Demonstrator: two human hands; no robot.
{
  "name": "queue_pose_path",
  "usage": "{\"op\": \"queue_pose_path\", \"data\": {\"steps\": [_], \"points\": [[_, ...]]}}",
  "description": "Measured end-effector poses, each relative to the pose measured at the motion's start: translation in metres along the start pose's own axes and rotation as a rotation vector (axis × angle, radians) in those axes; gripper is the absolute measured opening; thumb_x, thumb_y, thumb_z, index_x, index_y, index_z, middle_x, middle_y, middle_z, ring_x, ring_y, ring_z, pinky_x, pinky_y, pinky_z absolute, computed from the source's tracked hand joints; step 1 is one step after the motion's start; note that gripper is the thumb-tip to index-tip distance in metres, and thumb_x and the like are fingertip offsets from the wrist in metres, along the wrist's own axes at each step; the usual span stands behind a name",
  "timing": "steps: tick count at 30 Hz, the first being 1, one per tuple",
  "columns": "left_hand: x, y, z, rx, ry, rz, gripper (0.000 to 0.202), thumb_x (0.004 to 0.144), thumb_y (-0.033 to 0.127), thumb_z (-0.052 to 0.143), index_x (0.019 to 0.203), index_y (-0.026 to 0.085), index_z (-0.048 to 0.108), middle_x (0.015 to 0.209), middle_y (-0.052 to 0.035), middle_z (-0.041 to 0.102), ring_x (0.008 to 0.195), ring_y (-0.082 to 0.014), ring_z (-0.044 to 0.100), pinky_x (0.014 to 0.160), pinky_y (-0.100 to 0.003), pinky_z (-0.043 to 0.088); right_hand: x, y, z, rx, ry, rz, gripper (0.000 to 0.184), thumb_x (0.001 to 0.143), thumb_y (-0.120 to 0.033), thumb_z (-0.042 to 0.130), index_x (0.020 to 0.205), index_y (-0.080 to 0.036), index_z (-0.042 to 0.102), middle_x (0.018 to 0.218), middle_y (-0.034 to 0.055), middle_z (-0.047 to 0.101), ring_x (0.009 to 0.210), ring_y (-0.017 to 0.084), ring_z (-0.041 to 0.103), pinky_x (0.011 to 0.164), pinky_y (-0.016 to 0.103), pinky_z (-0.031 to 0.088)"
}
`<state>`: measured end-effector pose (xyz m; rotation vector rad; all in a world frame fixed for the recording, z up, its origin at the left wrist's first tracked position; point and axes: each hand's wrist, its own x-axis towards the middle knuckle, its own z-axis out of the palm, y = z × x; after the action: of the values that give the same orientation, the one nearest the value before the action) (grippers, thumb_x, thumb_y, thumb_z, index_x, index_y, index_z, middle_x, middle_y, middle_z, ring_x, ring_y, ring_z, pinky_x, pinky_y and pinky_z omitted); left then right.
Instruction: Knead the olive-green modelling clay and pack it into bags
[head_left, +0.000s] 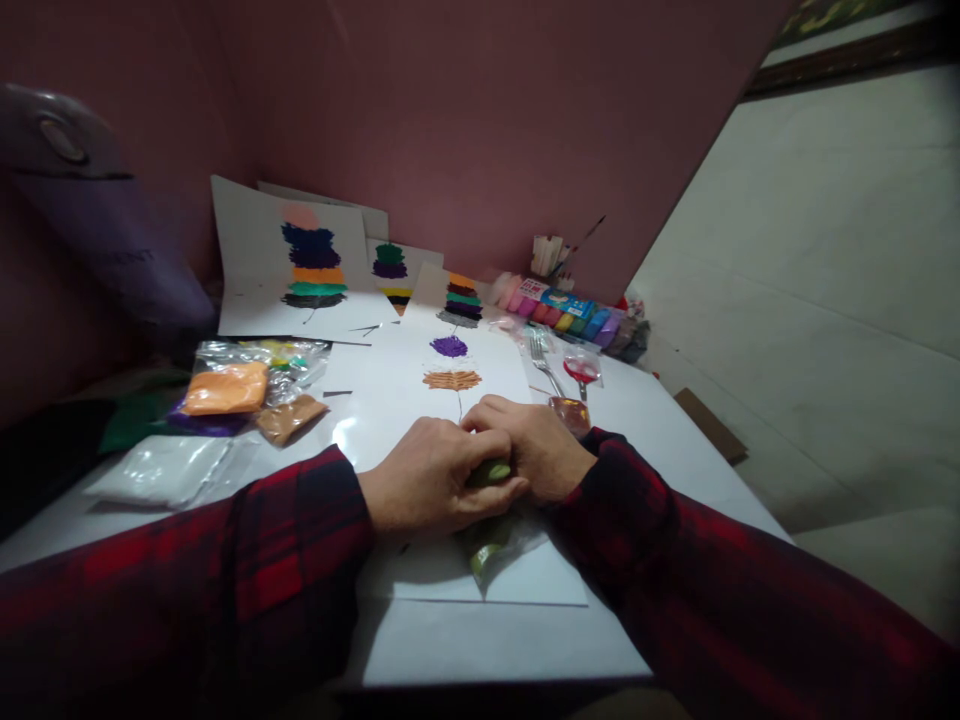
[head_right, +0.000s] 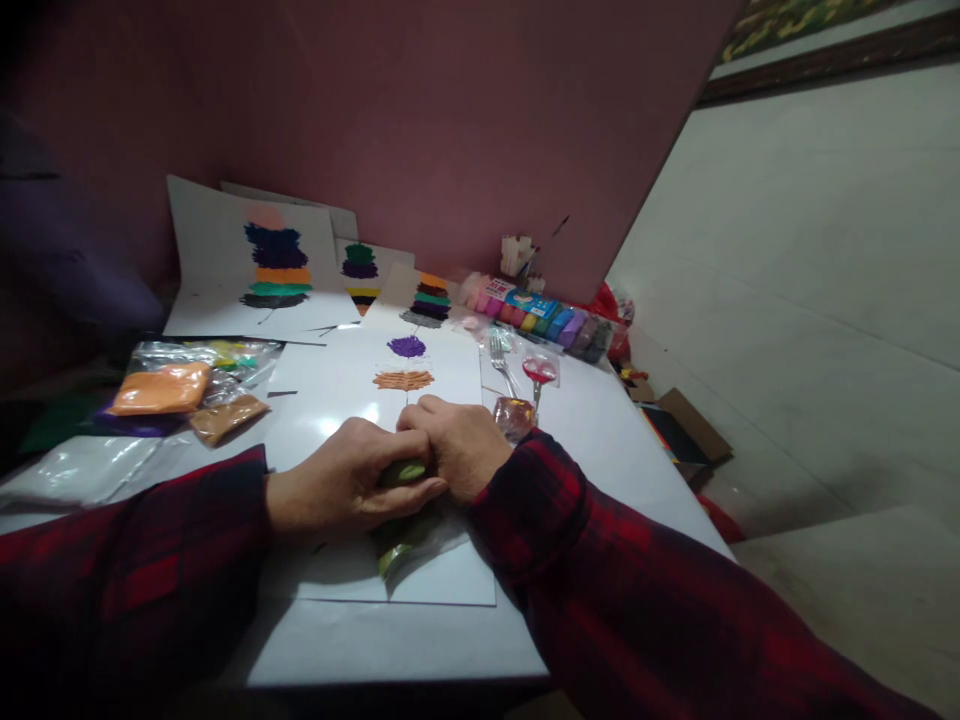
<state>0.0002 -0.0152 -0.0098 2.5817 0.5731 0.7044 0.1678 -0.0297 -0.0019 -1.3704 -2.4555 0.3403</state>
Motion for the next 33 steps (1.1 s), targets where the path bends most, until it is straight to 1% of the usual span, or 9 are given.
{"op": "queue_pose_path", "data": {"steps": [9,14,20,25,33], "points": [[-0.0007,-0.0013,0.0012,0.001,0.014,0.019,0.020,0.087,0.030,0.060,0.072,0.017,0.061,0.055,0.0045,0.048,0.047,-0.0080,0.037,0.046,-0.021,0.030,-0.0005,-0.0005,0.0000,-0.001,-0.002,-0.004,0.012,0.083,-0.021,0.066,0.093,-0.016,0.064,0.093,0.0051,0.065,0.079,0.017,0.059,0.072,0.029,0.042],[-0.0004,-0.0016,0.0017,0.005,0.021,0.028,0.020,0.087,0.030,0.060,0.072,0.017,0.061,0.055,0.0042,0.049,0.047,-0.0082,0.038,0.046,-0.021,0.030,-0.0004,-0.0003,-0.0001,0.003,0.001,-0.011,0.010,0.083,-0.021,0.064,0.092,-0.017,0.064,0.093,0.0045,0.064,0.078,0.016,0.058,0.072,0.028,0.041],[-0.0004,-0.0010,0.0009,-0.019,0.019,0.021,0.019,0.086,0.029,0.061,0.071,0.017,0.060,0.054,0.0050,0.046,0.047,-0.0080,0.034,0.046,-0.021,0.029,-0.0005,-0.0016,-0.0009,-0.001,-0.011,0.003,0.011,0.083,-0.021,0.065,0.094,-0.016,0.065,0.094,0.0052,0.065,0.080,0.017,0.060,0.073,0.029,0.042],[-0.0001,-0.0016,0.0013,0.001,0.020,0.027,0.019,0.086,0.028,0.061,0.072,0.017,0.060,0.055,0.0051,0.046,0.046,-0.0078,0.036,0.046,-0.021,0.028,-0.0004,-0.0020,-0.0017,-0.008,-0.023,0.016,0.011,0.084,-0.021,0.065,0.094,-0.015,0.065,0.095,0.0059,0.065,0.082,0.018,0.061,0.074,0.029,0.043],[-0.0007,-0.0008,0.0009,0.005,0.013,0.022,0.020,0.087,0.030,0.060,0.072,0.017,0.060,0.055,0.0045,0.047,0.047,-0.0084,0.036,0.046,-0.021,0.029,-0.0009,-0.0006,-0.0008,0.008,-0.007,-0.008,0.011,0.084,-0.022,0.065,0.093,-0.017,0.064,0.094,0.0049,0.064,0.079,0.016,0.058,0.072,0.028,0.041]]}}
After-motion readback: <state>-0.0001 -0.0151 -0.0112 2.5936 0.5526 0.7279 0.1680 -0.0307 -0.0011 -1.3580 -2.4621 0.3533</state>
